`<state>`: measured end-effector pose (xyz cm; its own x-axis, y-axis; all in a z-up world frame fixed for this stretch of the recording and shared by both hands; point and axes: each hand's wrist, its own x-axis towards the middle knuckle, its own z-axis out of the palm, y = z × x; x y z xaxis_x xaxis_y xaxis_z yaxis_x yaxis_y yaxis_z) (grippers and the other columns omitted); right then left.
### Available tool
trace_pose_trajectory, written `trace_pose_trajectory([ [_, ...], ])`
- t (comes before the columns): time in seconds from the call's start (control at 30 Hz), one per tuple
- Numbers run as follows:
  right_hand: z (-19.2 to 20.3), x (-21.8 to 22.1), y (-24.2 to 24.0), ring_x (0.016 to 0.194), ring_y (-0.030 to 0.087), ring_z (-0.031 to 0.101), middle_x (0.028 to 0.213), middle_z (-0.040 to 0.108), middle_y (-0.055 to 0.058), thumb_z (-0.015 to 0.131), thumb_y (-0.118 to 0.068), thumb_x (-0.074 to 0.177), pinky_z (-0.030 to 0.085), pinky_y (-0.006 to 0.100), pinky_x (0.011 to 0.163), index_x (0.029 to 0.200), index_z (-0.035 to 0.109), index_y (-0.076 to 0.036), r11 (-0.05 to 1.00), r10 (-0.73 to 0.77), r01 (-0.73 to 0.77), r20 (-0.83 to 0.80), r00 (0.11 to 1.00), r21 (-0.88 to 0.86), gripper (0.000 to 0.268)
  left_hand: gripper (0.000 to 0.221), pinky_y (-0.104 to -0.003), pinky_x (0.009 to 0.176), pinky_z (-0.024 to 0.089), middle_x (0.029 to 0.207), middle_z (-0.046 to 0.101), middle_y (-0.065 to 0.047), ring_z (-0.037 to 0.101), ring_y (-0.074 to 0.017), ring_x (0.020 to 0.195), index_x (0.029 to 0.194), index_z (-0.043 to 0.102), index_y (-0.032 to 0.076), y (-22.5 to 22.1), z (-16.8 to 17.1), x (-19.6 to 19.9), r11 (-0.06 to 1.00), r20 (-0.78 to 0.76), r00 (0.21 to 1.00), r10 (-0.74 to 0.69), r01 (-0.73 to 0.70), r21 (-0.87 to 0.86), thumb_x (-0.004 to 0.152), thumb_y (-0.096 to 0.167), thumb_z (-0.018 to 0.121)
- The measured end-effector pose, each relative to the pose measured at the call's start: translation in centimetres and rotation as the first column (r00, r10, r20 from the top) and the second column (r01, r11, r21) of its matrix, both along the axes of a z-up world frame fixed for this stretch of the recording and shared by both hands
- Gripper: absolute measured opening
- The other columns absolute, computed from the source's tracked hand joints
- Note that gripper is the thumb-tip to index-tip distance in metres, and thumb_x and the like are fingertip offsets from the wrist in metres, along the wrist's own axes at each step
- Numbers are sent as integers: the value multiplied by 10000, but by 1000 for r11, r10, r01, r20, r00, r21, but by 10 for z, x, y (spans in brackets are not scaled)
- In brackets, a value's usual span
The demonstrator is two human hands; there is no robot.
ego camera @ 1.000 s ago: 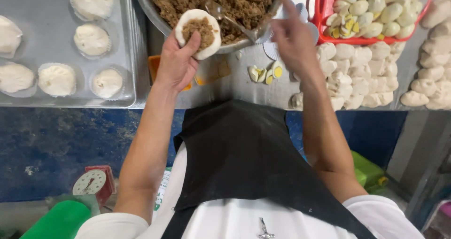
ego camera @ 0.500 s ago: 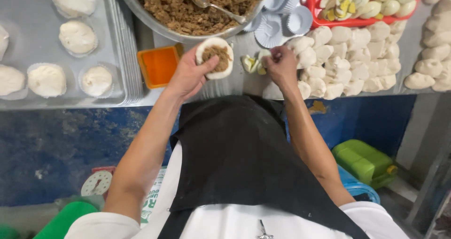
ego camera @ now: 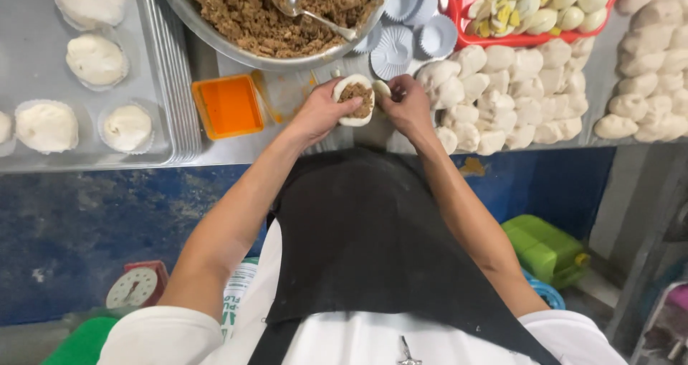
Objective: Filling and shaping dough with meat and eggs to make steamed buns.
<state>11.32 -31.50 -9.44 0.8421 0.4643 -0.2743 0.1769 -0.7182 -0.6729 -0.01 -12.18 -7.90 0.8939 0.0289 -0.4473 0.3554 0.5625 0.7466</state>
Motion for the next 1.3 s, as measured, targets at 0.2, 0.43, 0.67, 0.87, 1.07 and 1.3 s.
trace_pose_trajectory([
  [0.2, 32, -9, -4, 795, 117, 674, 900, 711, 42, 781, -174, 894, 553, 268, 677, 1049, 641, -39, 960, 4, 110, -405, 914, 258, 250, 360, -324, 944, 577, 1176, 708, -110, 687, -165, 1058, 1273, 614, -49, -2, -7, 0, 998, -70, 997, 27, -23, 57, 939, 37, 719],
  [0.43, 87, -9, -2, 852, 149, 678, 988, 702, 92, 674, -69, 968, 620, 298, 733, 1370, 561, -36, 863, -38, 322, -585, 810, 389, 419, 431, -380, 1004, 585, 1279, 661, -147, 677, -220, 1156, 1359, 528, -32, 6, 11, 2, 964, -95, 994, 61, -83, -252, 975, 112, 659],
  [0.67, 127, -32, 20, 883, 124, 770, 1033, 775, 98, 683, -102, 1002, 641, 276, 696, 1279, 614, -23, 910, 39, 108, -343, 939, 399, 296, 436, -428, 1044, 587, 1291, 631, -146, 659, -249, 1194, 1386, 486, -19, 5, 52, -4, 880, -21, 1000, 24, -31, -473, 1037, 227, 575],
  [0.87, 172, -37, 36, 812, 174, 686, 1033, 689, 115, 792, -59, 922, 556, 302, 651, 1140, 717, -38, 913, 228, -280, 197, 953, 297, 232, 481, -377, 1038, 561, 1316, 614, -112, 633, -199, 1208, 1406, 488, 2, 1, 55, -16, 927, 76, 988, 133, -97, -363, 999, 115, 717],
  [1.07, 193, -31, 41, 816, 223, 680, 1023, 676, 113, 730, -15, 931, 543, 340, 694, 1142, 706, -38, 910, 346, -376, 177, 921, 177, 215, 476, -371, 999, 596, 1259, 650, -110, 658, -202, 1164, 1381, 509, 1, 9, 79, -16, 951, 98, 985, 144, -111, -289, 969, 84, 733],
  [1.3, 205, -19, 43, 923, 235, 672, 1022, 665, 99, 760, -31, 923, 554, 360, 795, 1105, 696, -53, 867, 426, -487, 351, 834, 104, 194, 487, -336, 1027, 579, 1240, 671, -94, 660, -167, 1147, 1360, 549, -4, 19, 96, -19, 987, 145, 985, 95, -74, -144, 943, 99, 778],
])
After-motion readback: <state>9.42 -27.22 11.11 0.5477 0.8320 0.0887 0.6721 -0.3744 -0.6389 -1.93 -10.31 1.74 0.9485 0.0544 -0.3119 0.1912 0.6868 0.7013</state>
